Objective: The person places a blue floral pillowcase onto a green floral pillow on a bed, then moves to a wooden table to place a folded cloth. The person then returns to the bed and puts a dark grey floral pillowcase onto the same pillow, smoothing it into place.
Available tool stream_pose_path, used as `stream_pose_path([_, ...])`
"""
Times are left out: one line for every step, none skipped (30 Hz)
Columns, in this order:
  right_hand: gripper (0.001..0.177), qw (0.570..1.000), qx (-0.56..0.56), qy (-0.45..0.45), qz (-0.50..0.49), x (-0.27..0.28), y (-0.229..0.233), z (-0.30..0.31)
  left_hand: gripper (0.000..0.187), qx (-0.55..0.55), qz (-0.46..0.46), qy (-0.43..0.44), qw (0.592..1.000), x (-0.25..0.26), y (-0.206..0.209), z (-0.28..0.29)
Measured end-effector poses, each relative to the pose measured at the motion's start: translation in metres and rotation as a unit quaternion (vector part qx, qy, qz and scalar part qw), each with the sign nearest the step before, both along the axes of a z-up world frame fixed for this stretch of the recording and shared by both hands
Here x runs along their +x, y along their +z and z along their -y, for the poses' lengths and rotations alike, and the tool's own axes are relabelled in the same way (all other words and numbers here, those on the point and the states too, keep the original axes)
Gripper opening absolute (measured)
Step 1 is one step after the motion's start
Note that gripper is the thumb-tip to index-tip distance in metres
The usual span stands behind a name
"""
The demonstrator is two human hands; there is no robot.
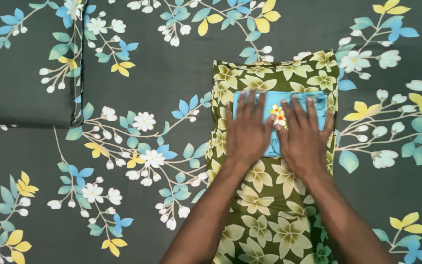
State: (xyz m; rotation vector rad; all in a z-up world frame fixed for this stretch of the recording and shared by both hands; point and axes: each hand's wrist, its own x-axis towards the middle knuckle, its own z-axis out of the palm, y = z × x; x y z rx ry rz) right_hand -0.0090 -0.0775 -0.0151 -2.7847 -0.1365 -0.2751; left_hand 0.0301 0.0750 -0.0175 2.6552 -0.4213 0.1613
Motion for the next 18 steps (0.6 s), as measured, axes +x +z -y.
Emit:
stream_pose_path([0.056, 0.999, -0.003, -0.016, -0.044, 0.002, -0.003, 0.002, 0.063, -0.004, -0.043, 0.026, 0.999, 0.003, -0.001, -0.003])
stream_pose_path([0.059, 0.998, 0.027, -0.030, -0.051, 0.001, -0.006, 0.002, 0.065, 0.000, -0.046, 0.034, 0.998, 0.003, -0.002, -0.004])
stream_pose_path([0.061, 0.996, 0.056, -0.044, -0.059, -0.001, -0.009, 0.002, 0.067, 0.003, -0.048, 0.041, 0.998, 0.003, -0.003, -0.003])
stream_pose_path([0.063, 0.993, 0.085, -0.058, -0.065, -0.002, -0.012, 0.002, 0.069, 0.007, -0.049, 0.048, 0.998, 0.004, -0.005, -0.002])
stream_pose_path([0.064, 0.992, 0.087, -0.063, -0.062, -0.002, -0.015, 0.002, 0.071, -0.006, -0.047, 0.062, 0.997, 0.003, -0.006, -0.002])
stream_pose_path([0.065, 0.992, 0.088, -0.069, -0.058, 0.001, -0.019, 0.001, 0.073, -0.018, -0.042, 0.074, 0.996, 0.002, -0.007, -0.001])
stream_pose_path([0.066, 0.992, 0.089, -0.075, -0.053, 0.002, -0.021, 0.001, 0.075, -0.031, -0.038, 0.085, 0.995, 0.001, -0.008, -0.001])
stream_pose_path([0.067, 0.991, 0.091, -0.080, -0.055, 0.002, -0.023, 0.002, 0.077, -0.037, -0.030, 0.087, 0.995, 0.001, -0.010, -0.001])
stream_pose_path([0.068, 0.990, 0.092, -0.085, -0.058, 0.002, -0.025, 0.001, 0.079, -0.043, -0.022, 0.089, 0.995, 0.002, -0.012, -0.001])
stream_pose_path([0.069, 0.990, 0.094, -0.090, -0.061, 0.003, -0.026, 0.000, 0.081, -0.048, -0.015, 0.091, 0.995, 0.003, -0.014, -0.001])
stream_pose_path([0.071, 0.990, 0.099, -0.090, -0.054, 0.004, -0.028, -0.001, 0.082, -0.061, -0.010, 0.086, 0.994, 0.005, -0.016, -0.002])
stream_pose_path([0.074, 0.989, 0.102, -0.088, -0.051, 0.004, -0.029, -0.001, 0.082, -0.074, -0.008, 0.085, 0.994, 0.004, -0.018, -0.004])
stream_pose_path([0.077, 0.989, 0.106, -0.087, -0.048, 0.002, -0.030, -0.001, 0.082, -0.087, -0.006, 0.083, 0.993, 0.002, -0.019, -0.005])
stream_pose_path([0.077, 0.991, 0.104, -0.078, -0.044, 0.001, -0.031, 0.000, 0.082, -0.088, -0.005, 0.084, 0.993, 0.001, -0.020, -0.006])
stream_pose_path([0.078, 0.992, 0.101, -0.070, -0.041, 0.000, -0.031, 0.001, 0.082, -0.088, -0.003, 0.085, 0.992, 0.000, -0.020, -0.007])
stream_pose_path([0.078, 0.992, 0.099, -0.064, -0.035, 0.000, -0.031, 0.002, 0.082, -0.089, 0.000, 0.084, 0.992, 0.000, -0.020, -0.006])
stream_pose_path([0.080, 0.993, 0.099, -0.059, -0.030, 0.002, -0.032, 0.003, 0.083, -0.087, 0.003, 0.081, 0.993, 0.002, -0.020, -0.006])
stream_pose_path([0.083, 0.993, 0.100, -0.057, -0.025, 0.001, -0.033, 0.003, 0.084, -0.084, 0.005, 0.076, 0.994, 0.002, -0.020, -0.007])
